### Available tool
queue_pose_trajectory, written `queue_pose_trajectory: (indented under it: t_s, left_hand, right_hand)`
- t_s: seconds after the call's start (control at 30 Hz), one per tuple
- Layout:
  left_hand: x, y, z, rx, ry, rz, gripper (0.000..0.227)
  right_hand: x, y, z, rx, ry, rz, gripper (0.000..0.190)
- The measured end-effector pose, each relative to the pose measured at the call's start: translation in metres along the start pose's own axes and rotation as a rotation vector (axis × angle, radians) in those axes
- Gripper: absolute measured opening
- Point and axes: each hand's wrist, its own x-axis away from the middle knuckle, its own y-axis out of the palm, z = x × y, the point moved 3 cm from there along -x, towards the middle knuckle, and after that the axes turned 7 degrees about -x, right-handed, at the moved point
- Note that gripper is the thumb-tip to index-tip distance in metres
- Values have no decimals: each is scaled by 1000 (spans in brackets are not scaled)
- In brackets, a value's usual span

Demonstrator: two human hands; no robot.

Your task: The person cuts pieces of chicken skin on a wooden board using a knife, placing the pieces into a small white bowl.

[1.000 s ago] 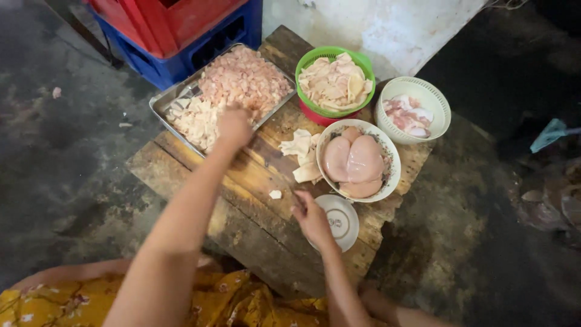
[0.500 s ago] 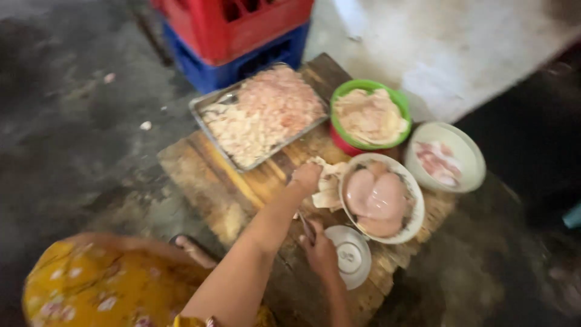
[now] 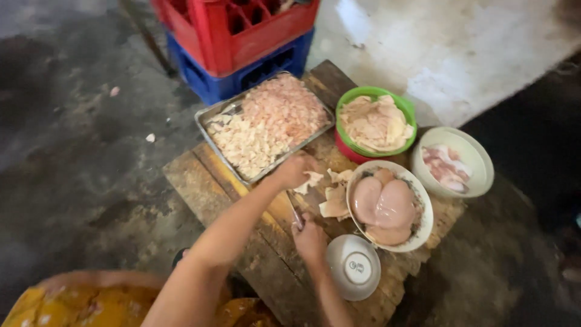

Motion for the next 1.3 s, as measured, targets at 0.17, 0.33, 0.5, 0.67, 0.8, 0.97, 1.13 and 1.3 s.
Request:
queue_pose_trajectory:
  t_s: [0.17,0.33,0.5,0.67,0.8,0.97,1.13,1.3]
  left_hand:
    - [2,-50,-16,-34,-165,-95,32]
    - [8,-93,-105,-223,-171,-167,37]
    - [19,-158,-145,-297,-319,-92,31]
    - [25,-155,-146,-201,-570,106,23]
    - [24,-133,-127,-91,-601,284,20]
    - [35,-65,-111,-101,-535,136,15]
    - [23,58,-83,-233,-274,-130,17]
    - [27,111,-78,-459,36,25,17]
  right_hand:
    - [4,0,9,-53,28,28,26]
    - [-8,-27,-20,-379,-65,50,22]
    - [-51,-57,-117,-935,-430,145,14]
    - [-89,-80,-217,-1099,-85,-21,20]
    - [-108,-90,-215,-1153,-50,-99,25]
    - [-72,-109,-178,-1270,-63,-103,23]
    - [23,-129,-168,-1287,68,5,29]
    - [73,-107,-116,-1202,167,20,35]
